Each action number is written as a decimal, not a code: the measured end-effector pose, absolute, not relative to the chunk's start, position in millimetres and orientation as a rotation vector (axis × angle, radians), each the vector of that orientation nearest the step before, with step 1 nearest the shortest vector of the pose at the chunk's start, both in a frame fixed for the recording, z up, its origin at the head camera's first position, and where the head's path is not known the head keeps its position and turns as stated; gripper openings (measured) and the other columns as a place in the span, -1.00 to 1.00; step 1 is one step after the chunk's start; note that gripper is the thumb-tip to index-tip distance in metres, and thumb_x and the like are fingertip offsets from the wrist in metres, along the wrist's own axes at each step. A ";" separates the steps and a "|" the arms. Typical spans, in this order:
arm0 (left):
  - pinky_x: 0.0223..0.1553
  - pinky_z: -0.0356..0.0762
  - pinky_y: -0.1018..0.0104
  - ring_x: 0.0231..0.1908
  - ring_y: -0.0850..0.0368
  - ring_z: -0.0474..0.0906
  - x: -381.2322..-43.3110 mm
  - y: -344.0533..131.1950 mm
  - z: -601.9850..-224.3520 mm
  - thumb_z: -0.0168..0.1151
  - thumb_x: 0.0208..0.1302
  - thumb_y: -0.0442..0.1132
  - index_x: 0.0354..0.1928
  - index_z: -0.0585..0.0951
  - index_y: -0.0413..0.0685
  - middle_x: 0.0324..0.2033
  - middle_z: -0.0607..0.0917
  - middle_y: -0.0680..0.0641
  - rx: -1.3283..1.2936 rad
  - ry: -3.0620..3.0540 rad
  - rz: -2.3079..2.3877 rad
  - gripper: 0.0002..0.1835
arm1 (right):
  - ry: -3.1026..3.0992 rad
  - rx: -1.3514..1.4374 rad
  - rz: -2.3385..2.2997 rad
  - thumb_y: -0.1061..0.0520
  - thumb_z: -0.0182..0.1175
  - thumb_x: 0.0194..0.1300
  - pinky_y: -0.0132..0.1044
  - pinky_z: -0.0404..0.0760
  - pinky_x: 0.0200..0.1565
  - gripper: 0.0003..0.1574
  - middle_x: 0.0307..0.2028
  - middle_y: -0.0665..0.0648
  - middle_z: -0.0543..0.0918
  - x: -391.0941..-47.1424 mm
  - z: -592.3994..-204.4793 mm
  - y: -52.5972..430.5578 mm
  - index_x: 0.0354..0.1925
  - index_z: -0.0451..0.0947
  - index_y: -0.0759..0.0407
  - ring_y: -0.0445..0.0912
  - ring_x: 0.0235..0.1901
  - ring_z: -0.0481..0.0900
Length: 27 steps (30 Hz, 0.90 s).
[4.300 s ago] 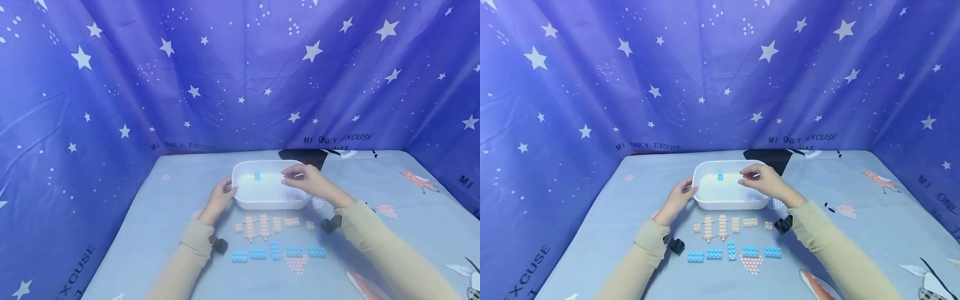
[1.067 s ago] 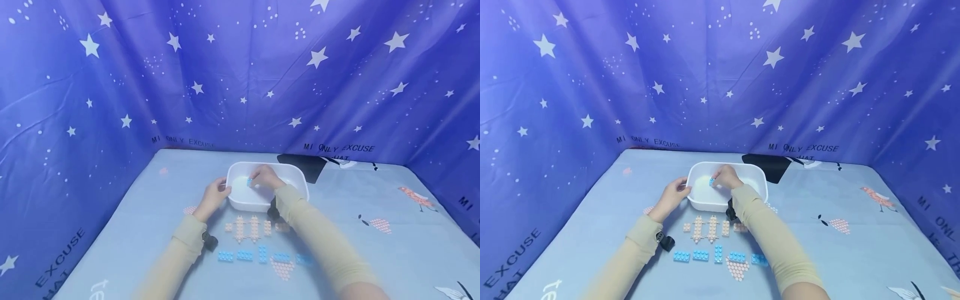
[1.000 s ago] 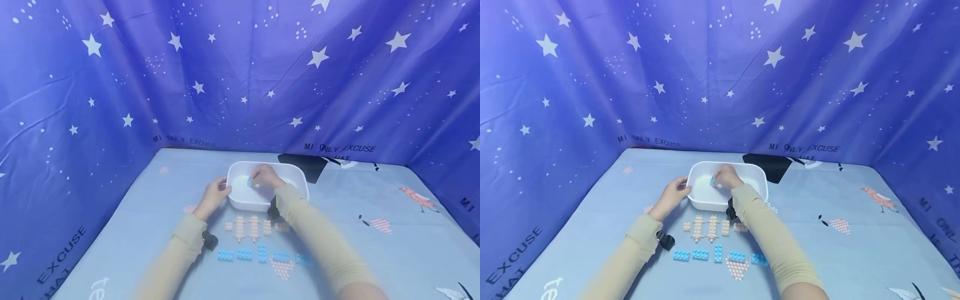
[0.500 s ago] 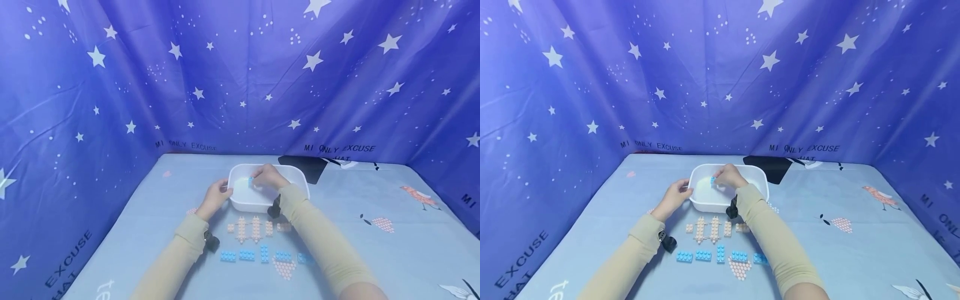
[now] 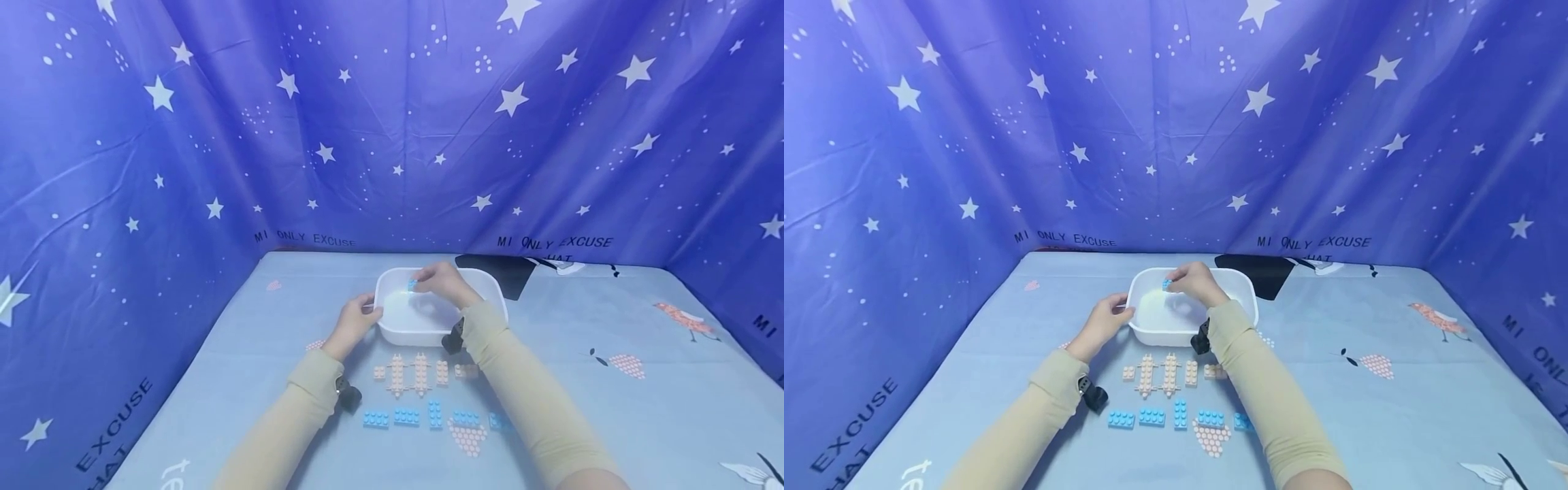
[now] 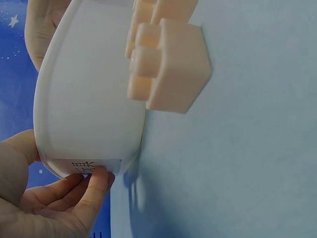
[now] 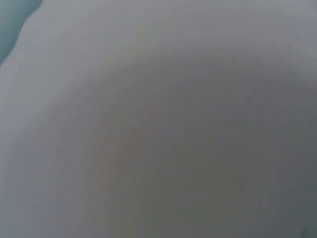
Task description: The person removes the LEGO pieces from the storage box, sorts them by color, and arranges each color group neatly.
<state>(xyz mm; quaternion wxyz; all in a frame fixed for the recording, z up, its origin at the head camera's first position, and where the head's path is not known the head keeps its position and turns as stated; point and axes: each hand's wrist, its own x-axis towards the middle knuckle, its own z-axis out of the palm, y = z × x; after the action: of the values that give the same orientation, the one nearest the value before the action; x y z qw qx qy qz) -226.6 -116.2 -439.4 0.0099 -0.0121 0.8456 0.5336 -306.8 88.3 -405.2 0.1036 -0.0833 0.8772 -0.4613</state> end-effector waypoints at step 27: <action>0.16 0.58 0.06 0.18 -0.21 0.50 -231.9 -112.9 -442.1 0.12 0.32 -0.29 0.30 0.39 -0.29 0.20 0.52 -0.33 -0.013 2.647 1.648 -0.48 | 2.568 -0.317 -1.523 0.06 0.40 0.14 -0.01 0.48 0.27 -0.60 -0.07 0.15 0.71 -253.0 -331.0 138.0 -0.03 0.67 0.11 0.02 0.05 0.60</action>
<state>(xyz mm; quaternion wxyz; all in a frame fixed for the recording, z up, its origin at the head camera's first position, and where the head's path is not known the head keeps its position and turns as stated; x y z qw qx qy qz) -231.9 -112.9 -442.1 0.0116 -0.0042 0.8489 0.5285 -253.0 138.0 -331.0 0.0695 -0.1053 0.8533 -0.5060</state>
